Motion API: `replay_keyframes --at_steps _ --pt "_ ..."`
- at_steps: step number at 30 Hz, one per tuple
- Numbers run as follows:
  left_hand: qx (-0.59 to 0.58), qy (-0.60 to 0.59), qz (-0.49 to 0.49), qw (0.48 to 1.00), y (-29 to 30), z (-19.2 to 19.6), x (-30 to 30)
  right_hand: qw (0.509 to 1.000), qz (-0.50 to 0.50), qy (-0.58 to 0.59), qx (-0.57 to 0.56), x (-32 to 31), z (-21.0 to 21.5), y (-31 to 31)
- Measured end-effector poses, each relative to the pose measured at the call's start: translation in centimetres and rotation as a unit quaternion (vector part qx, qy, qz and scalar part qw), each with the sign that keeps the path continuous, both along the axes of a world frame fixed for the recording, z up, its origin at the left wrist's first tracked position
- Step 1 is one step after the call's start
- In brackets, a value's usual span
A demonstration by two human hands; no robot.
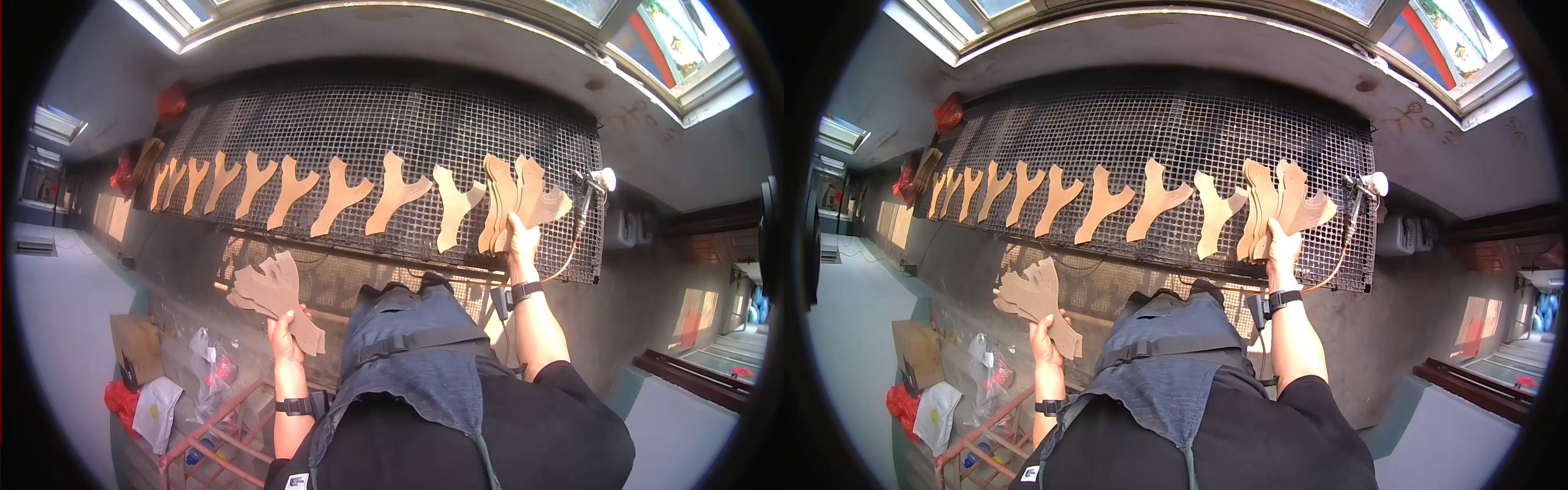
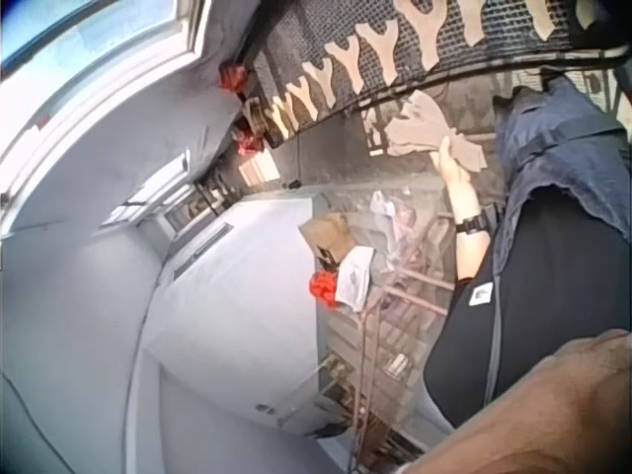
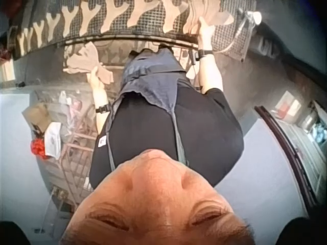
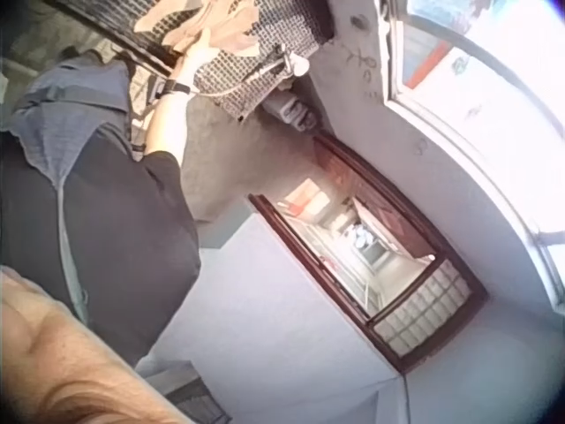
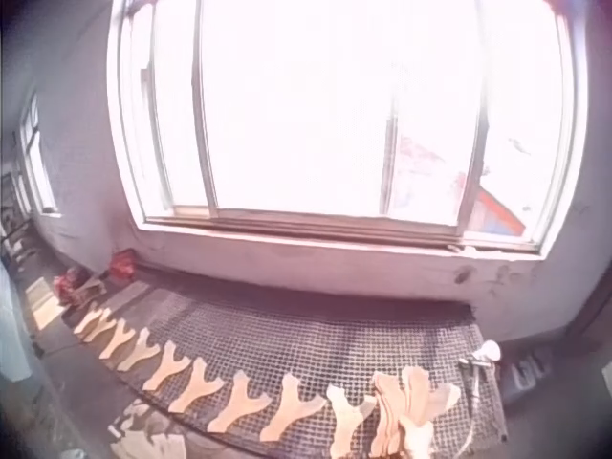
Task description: Picking up shoe upper components from a pile and plastic bag, sorting them, and laying them out on a metal mesh rack.
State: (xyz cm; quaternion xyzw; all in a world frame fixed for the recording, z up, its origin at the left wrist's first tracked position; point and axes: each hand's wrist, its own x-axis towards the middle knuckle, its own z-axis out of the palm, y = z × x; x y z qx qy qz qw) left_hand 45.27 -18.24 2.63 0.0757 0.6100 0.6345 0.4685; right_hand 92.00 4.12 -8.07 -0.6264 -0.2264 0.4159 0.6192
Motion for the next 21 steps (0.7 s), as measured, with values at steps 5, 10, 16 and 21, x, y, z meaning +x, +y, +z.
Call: replay_keyframes --at_steps 5,10,16,21 --pt "-0.005 -0.019 -0.058 0.998 1.5 -0.6 -0.2 0.975 -0.024 -0.180 -0.127 4.7 -3.6 -1.4" --pt "-0.010 -0.005 -0.065 0.998 3.0 0.3 1.4 0.995 -0.025 -0.066 -0.068 5.3 -3.2 -2.6" --pt "-0.007 -0.008 -0.094 0.996 4.0 0.7 2.1 0.975 -0.145 -0.141 -0.092 11.3 -3.2 -3.3" --pt "-0.010 -0.011 -0.123 0.992 5.4 0.5 3.0 0.936 -0.162 -0.234 -0.208 14.9 -7.1 -4.3"
